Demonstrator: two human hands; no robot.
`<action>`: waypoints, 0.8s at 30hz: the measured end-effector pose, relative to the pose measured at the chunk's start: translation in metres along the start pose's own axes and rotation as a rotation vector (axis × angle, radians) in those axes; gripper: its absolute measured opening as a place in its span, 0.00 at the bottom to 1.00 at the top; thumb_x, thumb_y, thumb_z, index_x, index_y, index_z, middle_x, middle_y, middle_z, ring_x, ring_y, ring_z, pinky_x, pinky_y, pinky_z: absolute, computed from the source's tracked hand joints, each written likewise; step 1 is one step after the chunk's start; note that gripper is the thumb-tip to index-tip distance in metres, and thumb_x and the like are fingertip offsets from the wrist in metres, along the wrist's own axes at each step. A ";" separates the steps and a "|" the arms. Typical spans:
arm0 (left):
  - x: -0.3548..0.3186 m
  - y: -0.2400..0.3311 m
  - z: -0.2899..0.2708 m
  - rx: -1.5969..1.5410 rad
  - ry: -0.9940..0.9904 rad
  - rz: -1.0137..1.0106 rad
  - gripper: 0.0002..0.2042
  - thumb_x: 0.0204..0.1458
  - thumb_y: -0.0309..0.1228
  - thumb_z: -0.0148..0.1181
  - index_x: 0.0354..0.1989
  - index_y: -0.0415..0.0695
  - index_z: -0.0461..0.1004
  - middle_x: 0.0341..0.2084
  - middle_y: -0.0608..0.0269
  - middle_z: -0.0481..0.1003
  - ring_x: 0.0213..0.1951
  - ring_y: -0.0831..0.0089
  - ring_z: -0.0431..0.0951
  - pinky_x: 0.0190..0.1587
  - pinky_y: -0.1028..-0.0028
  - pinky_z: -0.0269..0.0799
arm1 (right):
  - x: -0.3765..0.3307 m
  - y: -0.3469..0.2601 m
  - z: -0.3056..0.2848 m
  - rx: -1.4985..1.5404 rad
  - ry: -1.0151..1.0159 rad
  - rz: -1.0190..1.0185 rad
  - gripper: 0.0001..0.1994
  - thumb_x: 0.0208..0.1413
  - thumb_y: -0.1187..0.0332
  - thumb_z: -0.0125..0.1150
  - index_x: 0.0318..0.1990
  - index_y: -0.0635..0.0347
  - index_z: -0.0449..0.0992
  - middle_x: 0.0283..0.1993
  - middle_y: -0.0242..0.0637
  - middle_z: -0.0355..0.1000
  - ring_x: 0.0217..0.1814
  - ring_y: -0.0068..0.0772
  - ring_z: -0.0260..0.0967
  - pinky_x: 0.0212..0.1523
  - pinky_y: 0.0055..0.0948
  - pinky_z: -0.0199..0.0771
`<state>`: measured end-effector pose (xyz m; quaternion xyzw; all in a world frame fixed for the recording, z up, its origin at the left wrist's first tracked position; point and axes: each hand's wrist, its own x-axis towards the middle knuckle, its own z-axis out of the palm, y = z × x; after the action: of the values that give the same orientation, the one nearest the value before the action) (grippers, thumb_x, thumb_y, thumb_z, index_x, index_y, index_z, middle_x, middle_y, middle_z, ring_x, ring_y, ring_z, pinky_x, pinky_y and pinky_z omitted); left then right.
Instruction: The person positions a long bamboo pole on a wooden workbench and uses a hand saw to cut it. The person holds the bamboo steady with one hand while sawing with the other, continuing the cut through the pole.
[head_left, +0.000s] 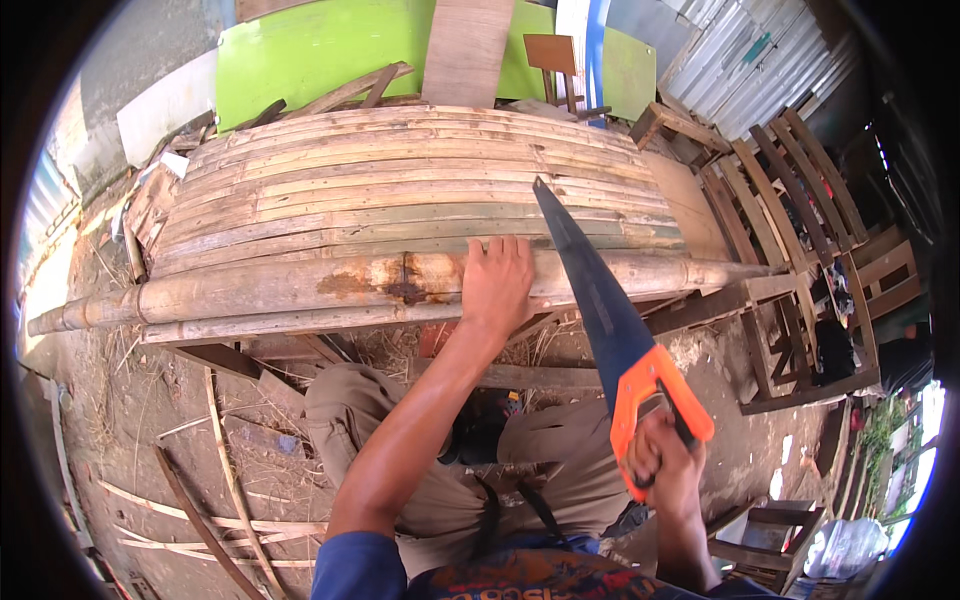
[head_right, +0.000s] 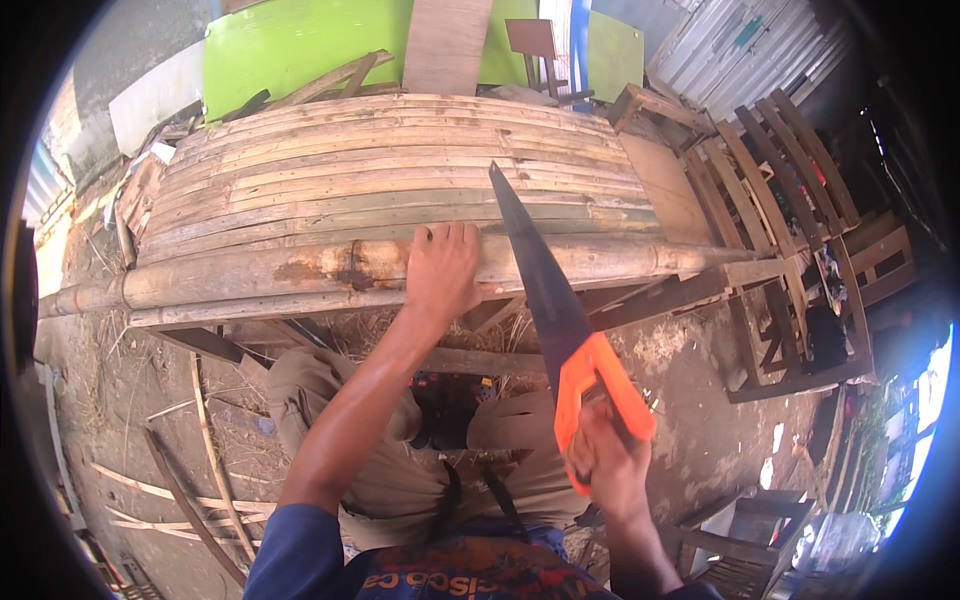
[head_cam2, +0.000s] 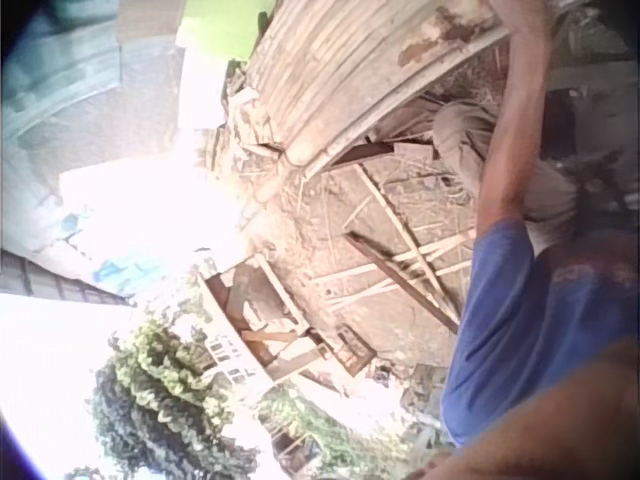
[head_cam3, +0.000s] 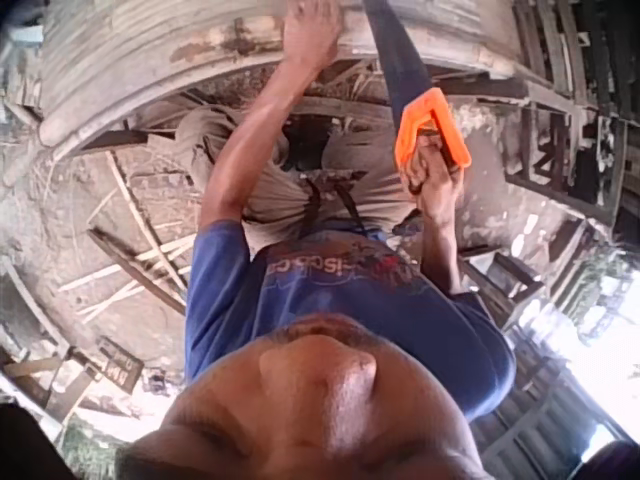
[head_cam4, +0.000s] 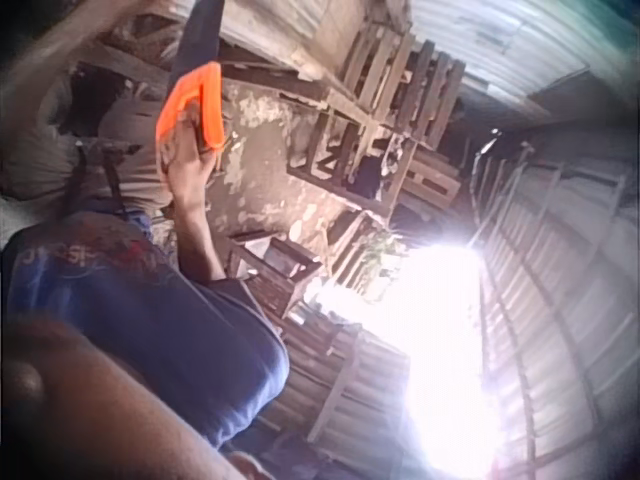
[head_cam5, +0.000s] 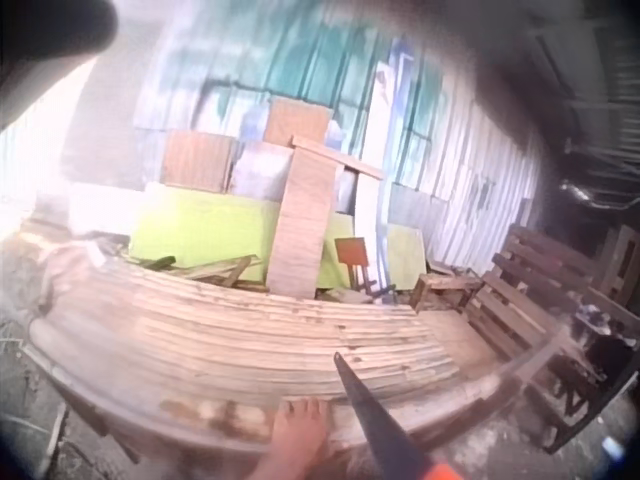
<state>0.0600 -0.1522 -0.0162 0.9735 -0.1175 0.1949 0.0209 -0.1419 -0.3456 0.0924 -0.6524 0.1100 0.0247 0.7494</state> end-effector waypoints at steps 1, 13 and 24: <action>-0.003 -0.001 -0.001 -0.039 0.009 -0.013 0.35 0.34 0.60 0.73 0.42 0.43 0.72 0.35 0.63 0.75 0.44 0.68 0.76 0.48 0.64 0.65 | 0.025 0.006 0.007 -0.013 0.017 0.018 0.11 0.63 0.70 0.53 0.27 0.55 0.63 0.14 0.24 0.53 0.12 0.19 0.50 0.16 0.25 0.54; -0.002 0.001 -0.007 -0.091 -0.023 -0.038 0.35 0.33 0.61 0.73 0.40 0.43 0.74 0.35 0.63 0.77 0.43 0.66 0.77 0.50 0.64 0.65 | -0.035 0.079 -0.008 -0.058 0.006 -0.082 0.10 0.63 0.77 0.49 0.28 0.55 0.60 0.14 0.27 0.54 0.13 0.20 0.51 0.17 0.24 0.55; -0.024 0.009 -0.009 -0.033 0.100 -0.070 0.36 0.36 0.56 0.74 0.49 0.44 0.70 0.41 0.62 0.73 0.49 0.66 0.72 0.53 0.61 0.61 | 0.059 0.096 0.027 -0.107 0.071 -0.252 0.13 0.58 0.69 0.63 0.25 0.68 0.72 0.18 0.24 0.64 0.22 0.14 0.59 0.23 0.26 0.59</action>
<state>0.0328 -0.1553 -0.0167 0.9657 -0.0854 0.2402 0.0495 -0.0983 -0.3111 -0.0091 -0.7007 0.0520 -0.0869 0.7062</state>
